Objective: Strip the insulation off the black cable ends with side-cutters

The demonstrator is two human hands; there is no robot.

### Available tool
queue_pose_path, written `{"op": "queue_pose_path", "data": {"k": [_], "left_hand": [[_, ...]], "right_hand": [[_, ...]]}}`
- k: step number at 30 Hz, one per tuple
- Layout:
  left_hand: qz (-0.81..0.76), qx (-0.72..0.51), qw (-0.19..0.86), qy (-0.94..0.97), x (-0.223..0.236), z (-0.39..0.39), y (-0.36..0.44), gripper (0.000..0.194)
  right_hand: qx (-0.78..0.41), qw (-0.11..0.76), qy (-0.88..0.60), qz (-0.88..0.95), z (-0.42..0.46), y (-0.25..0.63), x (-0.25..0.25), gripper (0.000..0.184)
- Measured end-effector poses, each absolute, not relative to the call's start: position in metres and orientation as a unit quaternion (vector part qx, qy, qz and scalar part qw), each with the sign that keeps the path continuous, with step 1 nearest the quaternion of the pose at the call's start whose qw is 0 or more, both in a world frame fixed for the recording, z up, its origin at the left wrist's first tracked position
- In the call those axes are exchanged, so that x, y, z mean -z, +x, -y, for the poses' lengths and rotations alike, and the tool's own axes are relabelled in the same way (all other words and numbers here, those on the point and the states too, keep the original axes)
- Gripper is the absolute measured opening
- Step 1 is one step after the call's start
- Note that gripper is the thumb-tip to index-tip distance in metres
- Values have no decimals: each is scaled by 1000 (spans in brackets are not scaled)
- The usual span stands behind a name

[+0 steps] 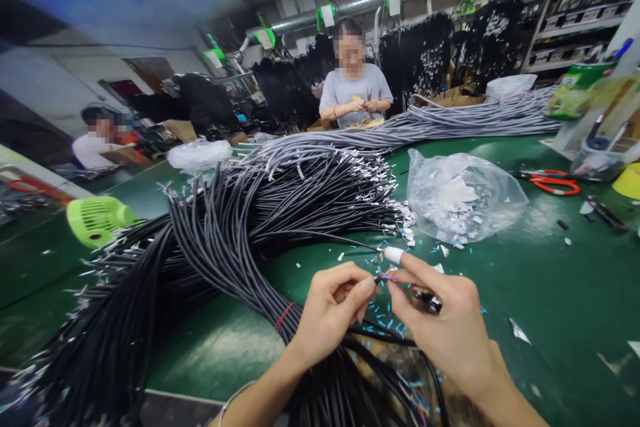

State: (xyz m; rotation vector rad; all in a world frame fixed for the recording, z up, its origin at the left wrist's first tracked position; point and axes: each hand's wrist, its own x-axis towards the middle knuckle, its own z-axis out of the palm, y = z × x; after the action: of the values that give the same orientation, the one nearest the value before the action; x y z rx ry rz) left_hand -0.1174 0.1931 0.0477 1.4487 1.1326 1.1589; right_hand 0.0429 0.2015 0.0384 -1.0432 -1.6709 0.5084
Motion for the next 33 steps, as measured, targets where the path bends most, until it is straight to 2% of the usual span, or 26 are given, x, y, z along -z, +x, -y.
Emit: {"op": "queue_pose_path", "data": {"k": [6, 9, 10, 14, 17, 20, 24, 26, 29, 33], "left_hand": [[-489, -462, 368, 642, -49, -195, -124, 31], [-500, -369, 365, 693, -45, -197, -126, 40], [-500, -331, 355, 717, -42, -198, -126, 37], [-442, -199, 312, 817, -31, -201, -126, 6], [-408, -136, 348, 833, -30, -202, -125, 4], [-442, -200, 325, 812, -34, -202, -121, 7], [-443, -412, 313, 732, -41, -199, -115, 15], [-435, -486, 314, 690, -43, -198, -112, 15], [-461, -530, 319, 636, -43, -196, -111, 16], [-471, -540, 294, 633, -42, -193, -110, 12]], "right_hand": [[-229, 553, -508, 620, -205, 52, -51, 22], [-236, 568, -529, 585, -207, 54, -57, 22], [-234, 563, -529, 591, -207, 55, -57, 21], [-206, 519, -523, 644, -209, 54, -57, 15], [-194, 505, -522, 659, -210, 55, -56, 14], [-193, 511, -524, 654, -210, 57, -55, 15], [-208, 541, -531, 618, -209, 58, -56, 19], [-221, 530, -517, 635, -209, 58, -57, 17], [-241, 497, -460, 696, -208, 54, -59, 15], [-246, 480, -412, 734, -206, 50, -58, 22]]}}
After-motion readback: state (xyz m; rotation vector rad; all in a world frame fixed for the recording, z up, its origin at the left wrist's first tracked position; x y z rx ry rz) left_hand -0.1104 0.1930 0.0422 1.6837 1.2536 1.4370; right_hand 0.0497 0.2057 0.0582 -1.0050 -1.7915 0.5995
